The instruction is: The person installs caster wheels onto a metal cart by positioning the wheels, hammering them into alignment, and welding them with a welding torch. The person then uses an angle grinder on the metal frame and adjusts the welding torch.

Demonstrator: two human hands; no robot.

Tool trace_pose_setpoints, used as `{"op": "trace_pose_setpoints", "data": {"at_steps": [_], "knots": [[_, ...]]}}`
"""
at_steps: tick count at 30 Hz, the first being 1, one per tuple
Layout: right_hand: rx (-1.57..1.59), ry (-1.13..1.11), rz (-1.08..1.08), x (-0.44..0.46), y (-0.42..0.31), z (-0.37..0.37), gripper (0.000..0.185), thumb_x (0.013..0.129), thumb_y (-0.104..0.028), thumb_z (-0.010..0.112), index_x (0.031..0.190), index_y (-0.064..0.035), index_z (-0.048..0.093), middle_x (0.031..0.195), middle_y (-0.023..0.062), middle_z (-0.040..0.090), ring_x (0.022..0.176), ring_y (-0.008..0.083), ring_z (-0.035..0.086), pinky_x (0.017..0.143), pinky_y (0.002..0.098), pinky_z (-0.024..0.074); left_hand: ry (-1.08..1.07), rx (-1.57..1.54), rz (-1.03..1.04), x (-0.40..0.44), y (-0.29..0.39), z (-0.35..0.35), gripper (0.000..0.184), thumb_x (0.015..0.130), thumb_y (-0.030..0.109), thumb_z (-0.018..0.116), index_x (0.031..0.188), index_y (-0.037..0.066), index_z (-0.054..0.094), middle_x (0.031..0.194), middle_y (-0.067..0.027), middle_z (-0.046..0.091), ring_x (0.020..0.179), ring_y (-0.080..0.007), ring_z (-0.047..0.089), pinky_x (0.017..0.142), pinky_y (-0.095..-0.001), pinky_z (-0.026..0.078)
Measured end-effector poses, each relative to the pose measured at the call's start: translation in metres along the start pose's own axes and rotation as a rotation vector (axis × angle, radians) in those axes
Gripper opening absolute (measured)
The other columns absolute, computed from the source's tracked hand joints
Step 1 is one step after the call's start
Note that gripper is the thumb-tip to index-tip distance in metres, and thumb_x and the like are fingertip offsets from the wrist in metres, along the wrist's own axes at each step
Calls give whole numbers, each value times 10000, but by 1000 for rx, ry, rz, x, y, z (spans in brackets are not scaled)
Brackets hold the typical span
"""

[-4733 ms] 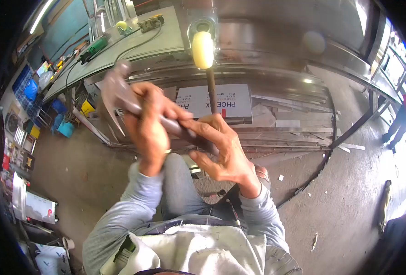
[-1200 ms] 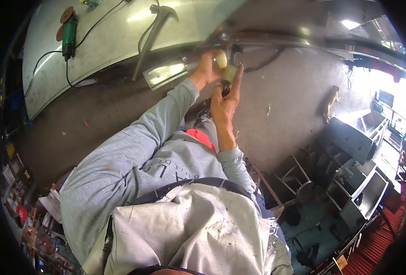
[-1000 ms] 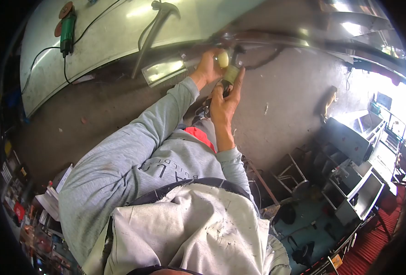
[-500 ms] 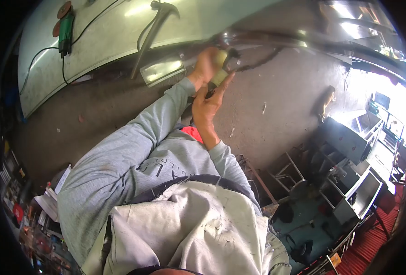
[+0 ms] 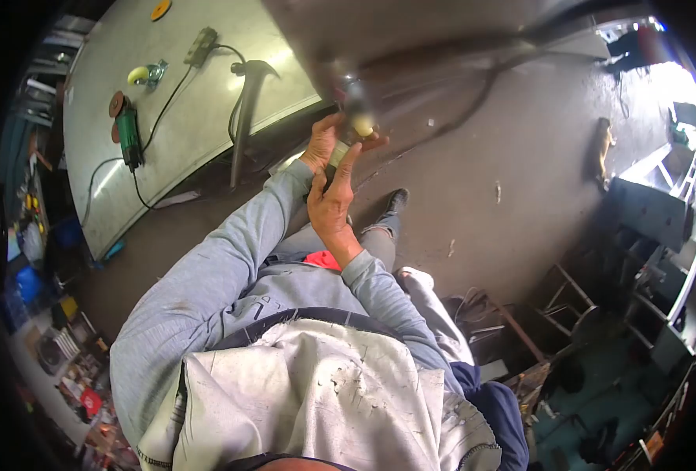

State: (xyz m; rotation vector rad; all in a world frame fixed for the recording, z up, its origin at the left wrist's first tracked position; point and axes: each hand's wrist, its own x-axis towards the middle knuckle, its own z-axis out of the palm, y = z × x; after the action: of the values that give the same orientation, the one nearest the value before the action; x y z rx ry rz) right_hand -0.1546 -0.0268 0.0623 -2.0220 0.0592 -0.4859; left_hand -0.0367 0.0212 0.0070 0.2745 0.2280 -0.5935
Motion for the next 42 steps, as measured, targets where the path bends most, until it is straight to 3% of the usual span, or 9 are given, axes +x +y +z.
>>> {"op": "trace_pose_setpoints", "data": {"at_steps": [4,12,15,18,21,28,33,36,42], "knots": [[50,-22,73,-8,8,7,828,962,-9,583,1653,74,134,1482,422,460,1237,524,613,969,476,547,-12,6,-37,-2,3,8,527,847,374,783,1160,-39,687,1083,-254,723,1004,-393,720,1155,-642,460],[80,7,46,0,1,1,773,959,7,576,1647,40,223,1350,372,555,1091,498,662,890,477,561,-47,-23,-37,-3,2,17,529,840,383,797,1149,-33,692,1090,-252,722,1019,-383,720,1177,-631,446],[87,-38,50,-1,5,1,812,974,-40,558,1662,51,135,1543,392,439,1351,518,561,1079,459,510,-42,-22,-47,-1,2,14,530,838,387,802,1148,-28,693,1089,-250,723,1026,-380,720,1187,-626,440],[123,-69,116,-4,6,0,810,976,-45,556,1663,45,137,1543,390,440,1366,513,551,1093,459,500,-43,-16,-39,-1,2,15,532,837,390,805,1149,-26,693,1086,-247,725,1021,-381,725,1183,-624,446],[143,-20,102,-1,3,-2,776,959,9,579,1652,19,231,1419,366,526,1161,500,643,944,471,551,-31,-16,-31,-2,1,13,543,831,399,812,1146,-28,694,1082,-244,728,1012,-378,731,1177,-625,452],[148,-77,76,3,4,-7,812,982,27,556,1672,15,128,1489,348,504,1304,484,596,1044,460,520,-14,56,1,-20,8,27,476,909,372,764,1146,-33,682,1059,-205,718,1022,-343,728,1145,-595,489],[136,-75,117,0,1,-11,814,979,13,551,1678,16,135,1423,362,531,1202,481,648,945,436,557,45,52,21,-13,2,32,444,938,356,739,1118,-44,673,1040,-208,716,1000,-342,722,1112,-602,516],[136,-33,50,4,4,-9,796,968,20,546,1671,15,174,1372,360,550,1145,488,660,920,445,567,15,28,6,-9,-1,30,510,856,394,800,1100,-38,684,1036,-236,731,971,-353,729,1129,-618,508],[126,-7,47,7,-1,-10,782,958,29,545,1661,12,205,1339,350,565,1114,491,665,915,467,568,27,9,-4,-7,-3,27,507,832,392,803,1102,-24,695,1020,-213,736,960,-335,734,1146,-605,499]]}}
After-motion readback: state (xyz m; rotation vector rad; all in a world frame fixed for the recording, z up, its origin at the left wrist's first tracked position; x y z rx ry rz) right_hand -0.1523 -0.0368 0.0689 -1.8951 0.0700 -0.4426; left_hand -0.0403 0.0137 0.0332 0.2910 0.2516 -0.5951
